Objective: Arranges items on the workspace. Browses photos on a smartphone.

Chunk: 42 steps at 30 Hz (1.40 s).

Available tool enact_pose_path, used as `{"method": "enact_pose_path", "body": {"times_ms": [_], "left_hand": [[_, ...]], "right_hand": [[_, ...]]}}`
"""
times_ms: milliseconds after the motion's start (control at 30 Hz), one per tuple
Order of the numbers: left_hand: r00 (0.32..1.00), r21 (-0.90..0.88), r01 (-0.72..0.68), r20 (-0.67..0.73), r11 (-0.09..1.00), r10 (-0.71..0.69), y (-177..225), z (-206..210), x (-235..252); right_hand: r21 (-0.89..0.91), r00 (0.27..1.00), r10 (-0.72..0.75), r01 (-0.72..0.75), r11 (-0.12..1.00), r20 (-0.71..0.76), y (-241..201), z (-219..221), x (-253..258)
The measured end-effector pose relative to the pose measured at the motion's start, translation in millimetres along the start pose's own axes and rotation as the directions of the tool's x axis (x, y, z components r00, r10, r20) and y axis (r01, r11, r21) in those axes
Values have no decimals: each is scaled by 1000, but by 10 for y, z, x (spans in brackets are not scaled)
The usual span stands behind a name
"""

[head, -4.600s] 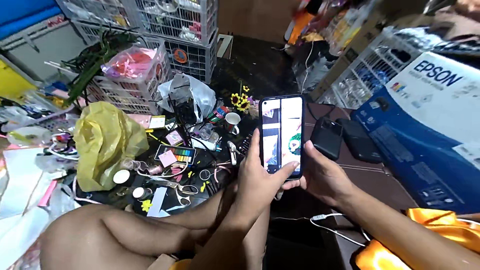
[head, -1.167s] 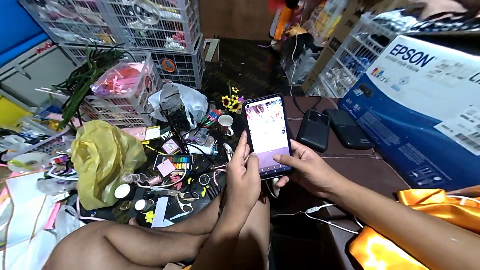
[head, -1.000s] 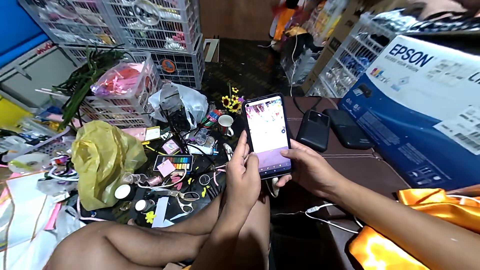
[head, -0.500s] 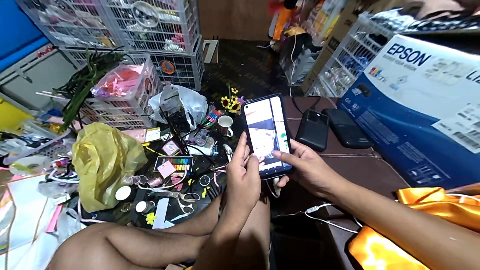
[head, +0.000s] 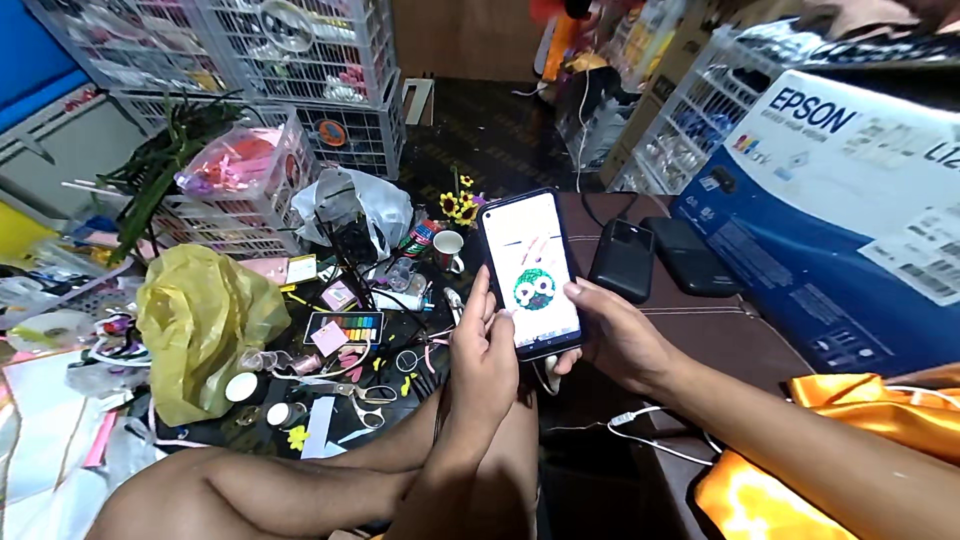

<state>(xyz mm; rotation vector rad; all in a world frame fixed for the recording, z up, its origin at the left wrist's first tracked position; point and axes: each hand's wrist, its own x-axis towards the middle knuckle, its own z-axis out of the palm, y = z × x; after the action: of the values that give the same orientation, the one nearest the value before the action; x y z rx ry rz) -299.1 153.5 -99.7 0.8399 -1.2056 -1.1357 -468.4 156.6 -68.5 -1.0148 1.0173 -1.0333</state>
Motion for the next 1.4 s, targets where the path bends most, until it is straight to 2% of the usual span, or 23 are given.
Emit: {"method": "enact_pose_path", "body": {"times_ms": [133, 200, 267, 333, 367, 433, 467, 500, 533, 567, 633, 667, 700, 767, 867, 967, 1033, 1100, 1167, 1233, 1267, 1333, 1400], "left_hand": [[997, 105, -63, -32, 992, 67, -55, -36, -15], [980, 240, -178, -42, 954, 194, -140, -111, -114], [922, 432, -358, 23, 828, 387, -272, -227, -305], [864, 578, -497, 257, 648, 434, -472, -335, -578], [835, 619, -550, 407, 560, 370, -596, -362, -731], [744, 651, -624, 664, 431, 75, -821, -415, -1019], [676, 646, -655, 733, 391, -77, -897, -432, -1117], [617, 630, -697, 770, 342, -163, -973, -438, -1185], [573, 601, -744, 799, 293, -184, -1052, -430, -1226], [544, 572, -774, 820, 270, -179, -1135, -410, -1249], [495, 542, -776, 841, 324, -220, -1225, -308, -1222], [471, 551, -749, 834, 369, -289, -1223, -217, -1186], [415, 577, -717, 804, 391, -425, -1188, -97, -1132], [253, 555, -775, 710, 301, -658, -1158, 154, -1016], [138, 422, -890, 605, 169, -784, -1204, 393, -967], [99, 360, -924, 557, 132, -825, -1262, 513, -932], [68, 384, -902, 579, 198, -812, -1263, 527, -898], [48, 401, -864, 669, 305, -742, -1289, 467, -884], [77, 397, -850, 744, 347, -664, -1312, 361, -892], [160, 439, -850, 743, 292, -650, -1311, 303, -926], [173, 444, -864, 705, 238, -687, -1238, 310, -912], [154, 449, -877, 600, 170, -785, -949, 372, -833], [144, 438, -883, 596, 170, -790, -879, 413, -801]], "right_hand": [[-19, 999, 5, -6, 1000, -54, -16, 33, -3], [22, 998, 8, -7, 1000, -57, -18, 19, 1], [97, 999, 4, 0, 995, -44, -20, -6, 12], [140, 1000, -16, 18, 990, -20, -11, -22, 24], [132, 1000, -21, 22, 991, -6, -3, -29, 28], [77, 1000, -17, 18, 997, -7, 5, -27, 24], [52, 1000, -23, 24, 998, -21, 1, -13, 19], [29, 999, -29, 30, 999, -38, -7, 6, 17], [16, 998, -32, 33, 999, -58, -14, 23, 16], [15, 997, -31, 33, 999, -77, -20, 34, 18], [56, 996, -18, 23, 998, -86, -25, 28, 27], [88, 996, -4, 11, 996, -84, -25, 12, 31], [116, 997, 4, 5, 993, -80, -23, -5, 33], [155, 997, 2, 10, 988, -79, -24, -24, 37], [113, 996, -16, 25, 993, -82, -25, -4, 23], [78, 994, -46, 54, 995, -99, -23, 23, 13], [87, 992, -39, 50, 995, -118, -21, 29, 8], [119, 993, -10, 25, 993, -121, -23, 2, 18], [166, 995, -5, 22, 986, -100, -12, -27, 31], [178, 996, -13, 29, 984, -87, -8, -30, 26], [161, 996, -19, 33, 986, -86, -11, -25, 21], [107, 994, -36, 47, 993, -105, -20, 1, 12], [82, 990, -43, 54, 995, -131, -30, 31, 11]]}}
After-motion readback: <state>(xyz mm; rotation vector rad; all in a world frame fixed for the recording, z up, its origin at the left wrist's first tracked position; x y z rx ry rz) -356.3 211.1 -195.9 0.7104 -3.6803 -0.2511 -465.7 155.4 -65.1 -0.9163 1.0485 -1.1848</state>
